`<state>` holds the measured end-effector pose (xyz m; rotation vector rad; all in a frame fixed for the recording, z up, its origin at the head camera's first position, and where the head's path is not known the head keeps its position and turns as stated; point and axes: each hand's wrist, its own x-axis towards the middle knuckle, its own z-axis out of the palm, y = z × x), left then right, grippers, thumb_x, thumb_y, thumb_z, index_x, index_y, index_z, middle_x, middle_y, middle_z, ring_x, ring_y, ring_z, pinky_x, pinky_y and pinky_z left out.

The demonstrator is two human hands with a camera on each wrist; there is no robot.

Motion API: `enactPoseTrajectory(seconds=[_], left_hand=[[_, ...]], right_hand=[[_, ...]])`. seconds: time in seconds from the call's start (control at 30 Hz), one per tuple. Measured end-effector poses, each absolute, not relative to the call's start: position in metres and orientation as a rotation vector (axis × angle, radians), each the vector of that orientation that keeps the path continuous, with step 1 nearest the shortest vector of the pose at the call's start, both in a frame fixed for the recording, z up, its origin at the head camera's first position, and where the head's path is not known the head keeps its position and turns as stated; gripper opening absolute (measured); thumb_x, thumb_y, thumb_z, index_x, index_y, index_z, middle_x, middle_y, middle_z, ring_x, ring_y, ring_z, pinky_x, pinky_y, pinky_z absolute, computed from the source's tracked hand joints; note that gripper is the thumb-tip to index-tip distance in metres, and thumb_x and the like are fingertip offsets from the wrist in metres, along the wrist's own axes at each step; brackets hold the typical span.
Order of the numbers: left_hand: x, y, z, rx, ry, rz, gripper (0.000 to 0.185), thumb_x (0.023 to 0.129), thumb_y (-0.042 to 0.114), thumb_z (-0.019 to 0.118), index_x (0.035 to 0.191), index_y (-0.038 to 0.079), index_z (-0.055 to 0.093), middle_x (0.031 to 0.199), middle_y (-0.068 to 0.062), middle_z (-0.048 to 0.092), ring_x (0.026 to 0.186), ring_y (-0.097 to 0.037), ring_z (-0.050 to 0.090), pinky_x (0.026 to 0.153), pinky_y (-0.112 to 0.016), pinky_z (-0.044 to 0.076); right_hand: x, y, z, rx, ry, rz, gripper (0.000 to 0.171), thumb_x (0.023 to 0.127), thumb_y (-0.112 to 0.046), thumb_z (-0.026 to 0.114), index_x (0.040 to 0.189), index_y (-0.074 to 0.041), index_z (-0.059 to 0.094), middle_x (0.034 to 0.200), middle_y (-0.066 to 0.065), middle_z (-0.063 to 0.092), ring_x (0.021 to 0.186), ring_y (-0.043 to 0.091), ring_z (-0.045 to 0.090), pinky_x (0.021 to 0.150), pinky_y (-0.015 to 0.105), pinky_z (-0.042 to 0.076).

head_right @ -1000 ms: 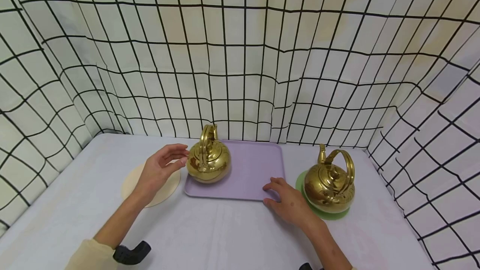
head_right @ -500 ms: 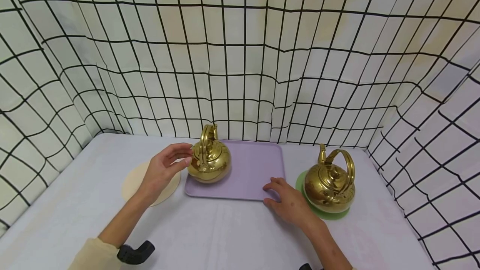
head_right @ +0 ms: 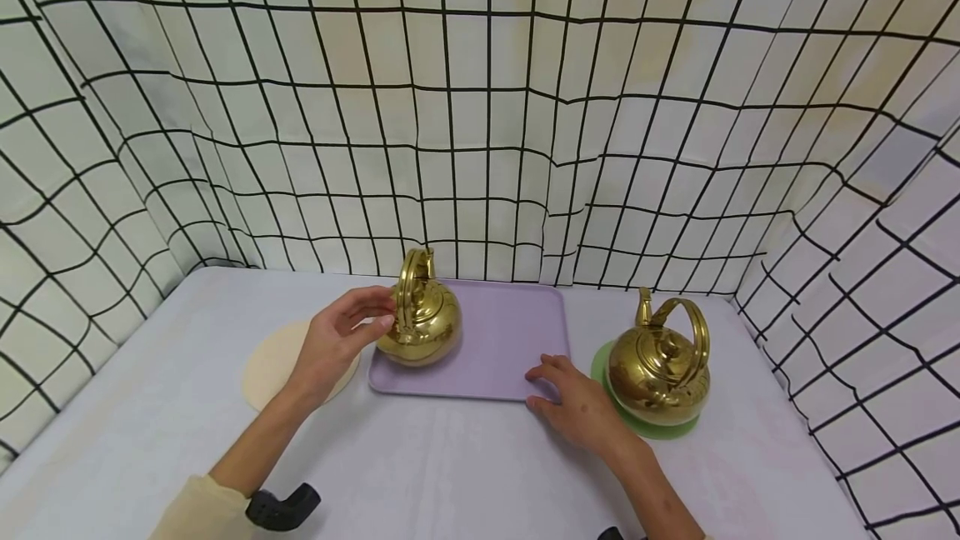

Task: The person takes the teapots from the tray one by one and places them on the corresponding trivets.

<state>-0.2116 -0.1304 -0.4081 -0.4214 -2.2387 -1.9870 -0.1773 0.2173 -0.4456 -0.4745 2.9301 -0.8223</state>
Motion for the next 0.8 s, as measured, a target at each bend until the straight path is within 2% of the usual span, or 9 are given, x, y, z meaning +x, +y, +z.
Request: enactPoseTrajectory(seconds=[0.43,0.8], left_hand=[[-0.212,-0.121,-0.407,-0.425,-2.19,-2.025,0.048,0.094,0.005,0.075,0.139,0.007,0.061,0.125,-0.015,0.067,0.113,-0.008,0.066,0.1,-0.021,0.057],[-0.215,-0.117,-0.408,-0.384,-2.224,-2.0,0.051,0.094,0.005,0.074,0.142,0.008,0.06,0.129,-0.018,0.067,0.114,-0.008,0.066,0.104,-0.026,0.056]], right_hand=[[-0.177,0.217,-0.446,-0.48,2.943,-0.812,0.028,0.097,-0.026,0.074,0.125,-0.02,0.071,0.151,0.016,0.058,0.141,0.043,0.054,0.112,0.06,0.048],[-0.178,0.216,-0.447,-0.465,2.931,-0.828,0.029,0.097,-0.025,0.073,0.125,-0.02,0.07,0.152,0.016,0.057,0.142,0.043,0.053,0.113,0.06,0.047]])
